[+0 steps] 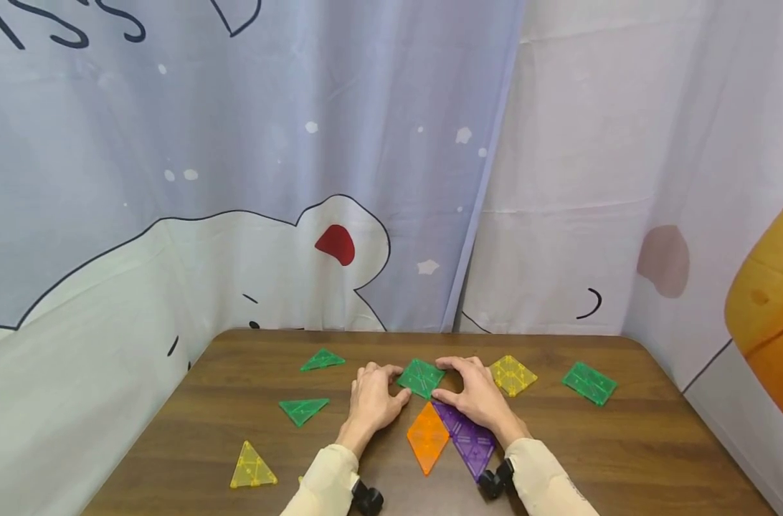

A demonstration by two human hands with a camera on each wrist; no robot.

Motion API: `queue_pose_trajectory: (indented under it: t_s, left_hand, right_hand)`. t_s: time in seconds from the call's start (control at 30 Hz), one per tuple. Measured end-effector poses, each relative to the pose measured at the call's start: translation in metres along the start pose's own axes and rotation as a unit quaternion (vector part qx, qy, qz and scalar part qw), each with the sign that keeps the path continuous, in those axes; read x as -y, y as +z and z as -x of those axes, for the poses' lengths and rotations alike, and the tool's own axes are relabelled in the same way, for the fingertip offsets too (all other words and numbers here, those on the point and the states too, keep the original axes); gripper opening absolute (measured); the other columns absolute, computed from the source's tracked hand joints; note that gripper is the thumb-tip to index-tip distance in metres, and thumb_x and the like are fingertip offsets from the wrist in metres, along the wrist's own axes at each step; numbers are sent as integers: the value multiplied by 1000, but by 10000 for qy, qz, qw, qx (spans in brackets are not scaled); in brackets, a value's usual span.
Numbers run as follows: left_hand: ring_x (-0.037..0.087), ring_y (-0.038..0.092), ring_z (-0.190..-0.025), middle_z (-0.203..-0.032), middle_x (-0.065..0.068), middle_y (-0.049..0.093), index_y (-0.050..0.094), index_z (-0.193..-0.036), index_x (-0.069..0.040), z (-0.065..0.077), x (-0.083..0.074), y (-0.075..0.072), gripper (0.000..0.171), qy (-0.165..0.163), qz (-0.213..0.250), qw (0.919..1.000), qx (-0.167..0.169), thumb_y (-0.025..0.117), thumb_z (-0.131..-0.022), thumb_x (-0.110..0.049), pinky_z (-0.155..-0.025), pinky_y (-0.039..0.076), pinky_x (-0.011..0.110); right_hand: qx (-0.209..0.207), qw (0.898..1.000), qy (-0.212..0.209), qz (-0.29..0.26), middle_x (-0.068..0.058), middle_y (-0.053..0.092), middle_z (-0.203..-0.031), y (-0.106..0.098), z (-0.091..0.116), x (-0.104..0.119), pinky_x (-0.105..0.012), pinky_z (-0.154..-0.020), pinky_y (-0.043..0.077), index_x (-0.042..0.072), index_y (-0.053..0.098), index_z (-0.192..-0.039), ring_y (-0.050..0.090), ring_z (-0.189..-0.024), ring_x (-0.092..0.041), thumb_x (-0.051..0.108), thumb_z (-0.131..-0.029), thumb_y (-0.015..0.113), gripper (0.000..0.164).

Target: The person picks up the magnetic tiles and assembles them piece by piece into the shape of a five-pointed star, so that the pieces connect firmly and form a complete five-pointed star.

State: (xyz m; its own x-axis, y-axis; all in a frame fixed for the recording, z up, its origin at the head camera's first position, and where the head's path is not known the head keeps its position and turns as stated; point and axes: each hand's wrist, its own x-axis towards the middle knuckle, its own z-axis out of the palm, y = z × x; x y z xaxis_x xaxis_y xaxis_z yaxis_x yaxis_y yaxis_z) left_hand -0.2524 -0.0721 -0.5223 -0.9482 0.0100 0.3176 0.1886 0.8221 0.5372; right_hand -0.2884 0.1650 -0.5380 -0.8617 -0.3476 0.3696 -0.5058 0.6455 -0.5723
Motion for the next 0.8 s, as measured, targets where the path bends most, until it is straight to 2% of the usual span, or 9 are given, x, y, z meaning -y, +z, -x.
queue_pose_trajectory:
  t_s: [0.23,0.5,0.63,0.8]
  left_hand:
    - [30,58,-106,-112,8,70,81,-129,-9,0,0,0,43,-42,75,10000,32,93,-91,-27,-93,47,46]
    - [34,61,-114,-120,14,72,77,-136,2,-1,-2,-1,53,-63,199,9996,199,93,-91,-23,-98,50,50]
    - [36,61,-116,-125,17,72,75,-139,3,-1,-3,-2,57,-59,207,9994,288,93,-92,-24,-100,50,51]
    - [35,61,-109,-112,14,71,70,-144,5,-1,-2,-9,65,-23,491,9983,322,93,-90,-23,-101,53,52]
  right_hand:
    - [-337,9991,61,256,-7,76,-135,6,-1,3,-67,-111,43,11,76,-137,63,-127,-37,31,-92,94,52]
    - [-651,9970,76,422,-9,78,-129,10,-2,7,-59,-102,47,9,77,-132,66,-120,-37,30,-90,96,50]
    - [-664,9968,58,437,-9,78,-129,10,-2,8,-57,-99,47,9,77,-131,66,-118,-36,29,-91,95,49]
    - [-468,9986,249,48,-7,77,-132,6,-1,7,-60,-107,49,10,74,-138,65,-124,-36,29,-93,93,52]
